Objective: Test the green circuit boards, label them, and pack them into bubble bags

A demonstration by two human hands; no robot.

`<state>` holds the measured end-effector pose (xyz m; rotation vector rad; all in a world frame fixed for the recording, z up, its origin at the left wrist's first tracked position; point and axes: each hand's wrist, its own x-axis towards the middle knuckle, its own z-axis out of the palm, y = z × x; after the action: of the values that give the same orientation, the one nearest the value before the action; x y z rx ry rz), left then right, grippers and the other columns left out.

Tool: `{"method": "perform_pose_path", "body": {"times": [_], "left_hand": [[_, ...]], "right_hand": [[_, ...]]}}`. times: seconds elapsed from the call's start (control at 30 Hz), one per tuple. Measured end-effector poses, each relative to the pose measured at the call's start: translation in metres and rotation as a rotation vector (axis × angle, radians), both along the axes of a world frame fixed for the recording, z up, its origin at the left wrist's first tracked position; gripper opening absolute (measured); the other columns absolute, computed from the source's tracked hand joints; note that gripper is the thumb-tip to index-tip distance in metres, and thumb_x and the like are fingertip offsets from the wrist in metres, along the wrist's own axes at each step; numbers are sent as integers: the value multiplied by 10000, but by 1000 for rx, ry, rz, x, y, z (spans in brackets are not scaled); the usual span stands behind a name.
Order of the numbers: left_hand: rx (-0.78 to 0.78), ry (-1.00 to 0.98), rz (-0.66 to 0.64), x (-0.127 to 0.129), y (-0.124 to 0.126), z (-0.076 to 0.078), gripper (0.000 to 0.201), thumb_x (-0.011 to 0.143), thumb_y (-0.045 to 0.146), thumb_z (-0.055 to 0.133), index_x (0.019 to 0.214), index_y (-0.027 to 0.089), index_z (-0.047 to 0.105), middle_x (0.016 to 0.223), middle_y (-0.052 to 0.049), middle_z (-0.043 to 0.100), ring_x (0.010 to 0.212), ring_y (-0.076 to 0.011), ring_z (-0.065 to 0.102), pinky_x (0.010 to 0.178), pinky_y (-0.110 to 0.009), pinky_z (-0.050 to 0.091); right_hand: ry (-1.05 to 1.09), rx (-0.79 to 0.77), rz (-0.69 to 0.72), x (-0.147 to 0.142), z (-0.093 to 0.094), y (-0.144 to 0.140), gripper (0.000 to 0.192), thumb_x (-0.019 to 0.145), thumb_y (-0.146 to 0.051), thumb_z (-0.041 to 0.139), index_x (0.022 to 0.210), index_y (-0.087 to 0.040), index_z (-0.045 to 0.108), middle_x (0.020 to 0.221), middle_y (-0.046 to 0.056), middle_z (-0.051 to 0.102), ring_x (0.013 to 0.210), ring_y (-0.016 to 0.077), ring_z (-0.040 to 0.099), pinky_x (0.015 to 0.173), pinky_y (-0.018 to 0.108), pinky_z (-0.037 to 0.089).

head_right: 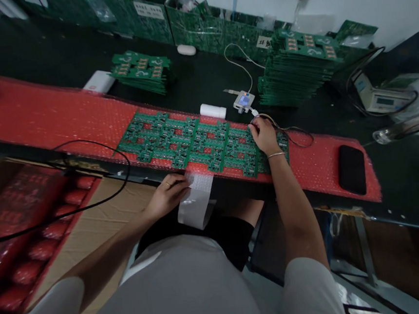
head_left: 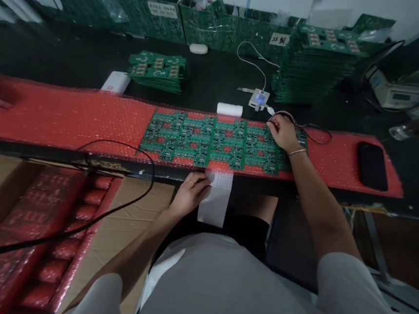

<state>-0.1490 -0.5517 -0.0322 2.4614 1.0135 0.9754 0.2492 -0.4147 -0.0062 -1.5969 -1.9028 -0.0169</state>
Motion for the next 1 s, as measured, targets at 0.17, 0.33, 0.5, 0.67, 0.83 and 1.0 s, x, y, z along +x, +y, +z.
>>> {"method": "perform_pose_path", "body": {"times": [0.17, 0.33, 0.5, 0.67, 0.83, 1.0], "left_hand": [[-32, 26, 81, 3, -3, -7, 109, 962, 174, 602, 932, 218, 697, 1083, -72, 655, 1035, -202, 633, 892, -356, 564], [-73, -20, 78, 2, -11, 12, 137, 968, 183, 581, 904, 215, 697, 1098, -80, 649, 1036, -208, 626, 893, -364, 545], [-148, -59, -16, 27, 18, 61, 122, 975, 216, 585, 931, 217, 699, 1136, -74, 648, 1084, -224, 604, 968, -418, 510], [-238, -12, -214, 118, 91, 82, 95, 879, 130, 653, 829, 188, 709, 1055, -59, 686, 1054, -217, 639, 1011, -415, 501], [-210, 266, -141, 204, 146, 80, 179, 852, 72, 606, 811, 142, 765, 959, -105, 729, 1053, -267, 659, 1008, -419, 505], [-188, 364, -110, 227, 164, 77, 211, 853, 107, 585, 816, 123, 792, 956, -140, 739, 1065, -313, 656, 1005, -457, 486]], "right_hand": [[11, 30, 5, 0, -3, 0, 333, 990, -509, 427, 898, -233, 591, 801, 97, 617, 827, 285, 575, 789, 457, 494], [30, -1, -3, 1, -3, 2, 299, 984, -480, 442, 899, -233, 587, 830, 102, 629, 853, 287, 576, 823, 465, 492], [34, -61, 5, -1, 0, 4, 223, 970, -414, 464, 890, -232, 567, 886, 115, 651, 905, 294, 585, 872, 460, 477], [25, -71, 13, -6, 4, 3, 193, 965, -389, 470, 872, -240, 549, 902, 115, 660, 927, 297, 585, 884, 458, 478], [162, -3, -38, -7, 6, 0, 221, 964, -423, 457, 859, -241, 526, 886, 95, 651, 891, 258, 603, 857, 404, 490], [280, -6, -43, -5, 4, 2, 283, 953, -497, 446, 840, -247, 517, 832, 64, 646, 817, 228, 598, 802, 371, 493]]}}
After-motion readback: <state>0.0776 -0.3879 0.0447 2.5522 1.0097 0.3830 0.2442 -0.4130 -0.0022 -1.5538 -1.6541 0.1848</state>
